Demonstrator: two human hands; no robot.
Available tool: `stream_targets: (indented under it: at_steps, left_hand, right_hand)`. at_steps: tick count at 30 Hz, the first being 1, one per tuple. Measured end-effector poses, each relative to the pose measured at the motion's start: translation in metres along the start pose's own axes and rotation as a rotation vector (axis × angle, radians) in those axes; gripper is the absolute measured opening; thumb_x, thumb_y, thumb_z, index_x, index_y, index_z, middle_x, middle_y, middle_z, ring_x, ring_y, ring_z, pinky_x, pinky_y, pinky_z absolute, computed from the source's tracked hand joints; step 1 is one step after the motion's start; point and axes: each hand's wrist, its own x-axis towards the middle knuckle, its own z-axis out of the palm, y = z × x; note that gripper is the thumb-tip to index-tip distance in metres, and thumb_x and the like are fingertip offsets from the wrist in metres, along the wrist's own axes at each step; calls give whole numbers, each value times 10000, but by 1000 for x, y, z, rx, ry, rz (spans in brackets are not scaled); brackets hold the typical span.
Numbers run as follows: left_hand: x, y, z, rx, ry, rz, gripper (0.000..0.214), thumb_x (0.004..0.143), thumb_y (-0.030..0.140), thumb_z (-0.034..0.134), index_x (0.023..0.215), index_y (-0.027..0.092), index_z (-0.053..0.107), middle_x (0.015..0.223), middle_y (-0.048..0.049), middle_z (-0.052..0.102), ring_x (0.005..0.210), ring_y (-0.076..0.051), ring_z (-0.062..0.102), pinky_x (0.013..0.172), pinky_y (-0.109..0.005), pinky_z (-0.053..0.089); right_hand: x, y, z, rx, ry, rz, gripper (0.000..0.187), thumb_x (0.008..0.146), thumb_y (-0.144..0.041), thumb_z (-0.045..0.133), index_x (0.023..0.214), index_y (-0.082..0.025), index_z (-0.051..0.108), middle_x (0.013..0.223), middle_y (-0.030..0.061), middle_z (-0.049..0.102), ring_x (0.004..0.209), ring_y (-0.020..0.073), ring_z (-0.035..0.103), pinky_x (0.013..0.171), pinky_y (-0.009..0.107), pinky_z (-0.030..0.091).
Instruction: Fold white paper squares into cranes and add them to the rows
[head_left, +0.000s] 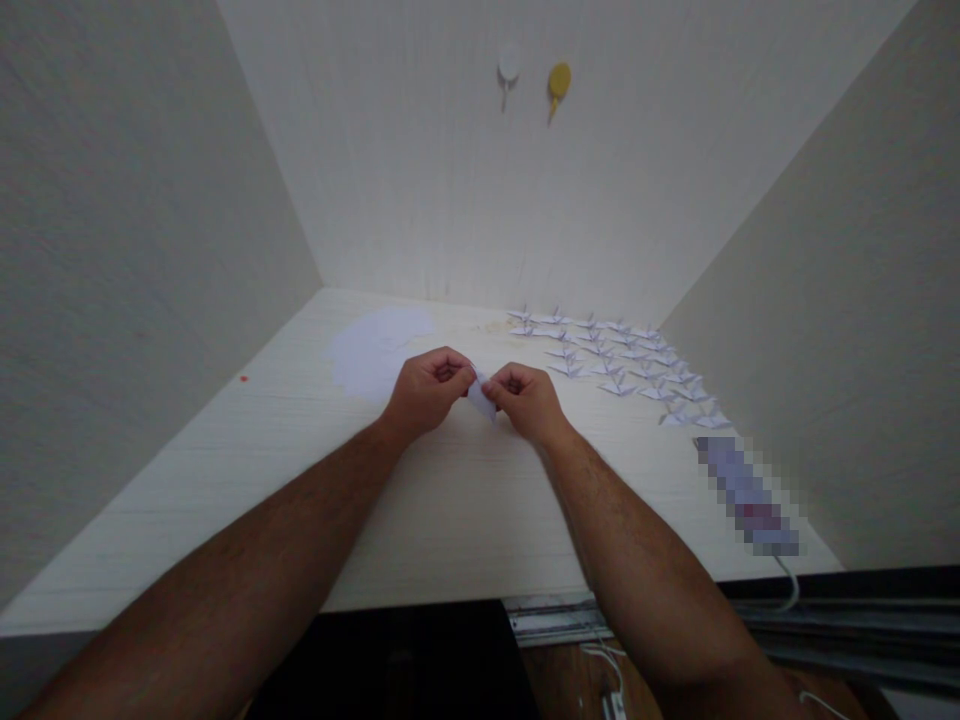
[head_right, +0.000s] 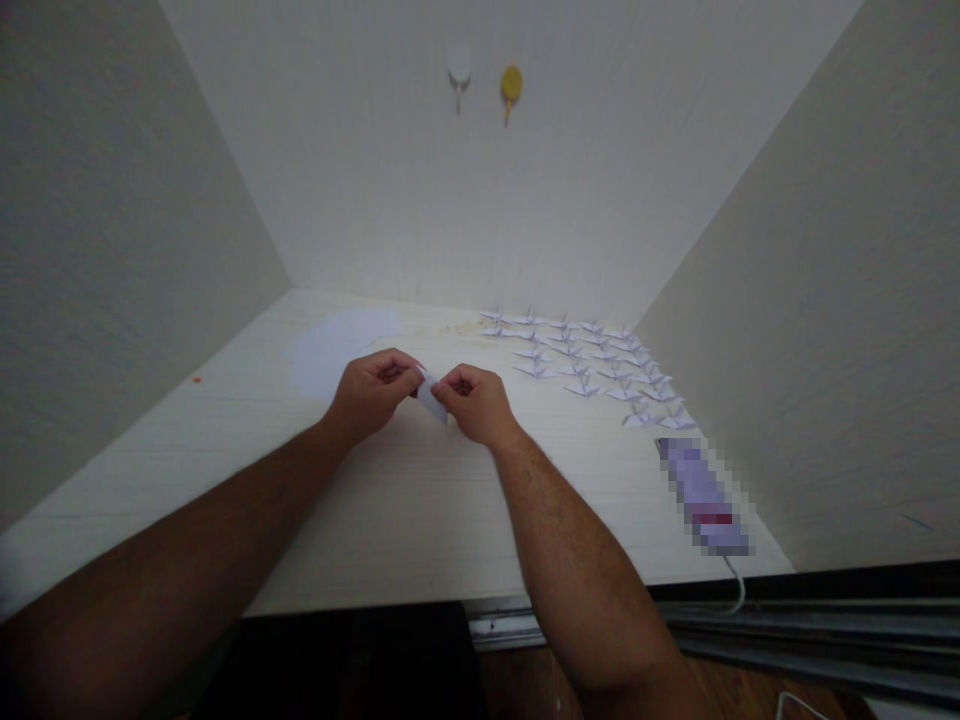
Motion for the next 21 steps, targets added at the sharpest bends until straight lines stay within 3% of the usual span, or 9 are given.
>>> stream_targets:
  at_steps: [4, 7, 15, 21]
  left_hand:
    - [0, 1, -2, 71, -12, 55, 116, 722, 234, 678, 810, 162, 700, 681, -10, 691, 589, -111, 608, 567, -223, 485]
    - [-1, 3, -4, 122, -31, 73, 81, 734, 233, 668, 757, 162, 699, 677, -13, 695, 591, -111, 606, 580, -225, 488]
    - [0, 4, -2, -23, -50, -40, 84, 718, 235, 679, 715, 151, 677, 643, -24, 681, 576, -125, 615, 564, -241, 503]
    - [2, 5, -5, -28, -100, -52, 110, 713, 260, 691, 708, 150, 683, 614, -19, 663, 550, -118, 589, 544, -238, 488]
  right_hand:
    - [0, -1, -1, 29, -24, -1, 193, 704, -328, 684, 650, -167, 593, 549, -24, 581, 490, 86, 495, 471, 210, 369]
    - [0, 0, 0, 50, -25, 2, 173, 704, -321, 680, 681, -163, 612, 578, -17, 605, 505, 92, 518, 491, 220, 399]
    - [0, 1, 1, -7, -14, 7, 166, 715, -319, 678, 688, -165, 620, 590, -13, 608, 509, 91, 516, 496, 222, 401]
    - [-1, 1, 1, -19, -20, 14, 171, 706, -328, 671, 678, -172, 606, 586, -16, 602, 514, 92, 517, 495, 220, 405]
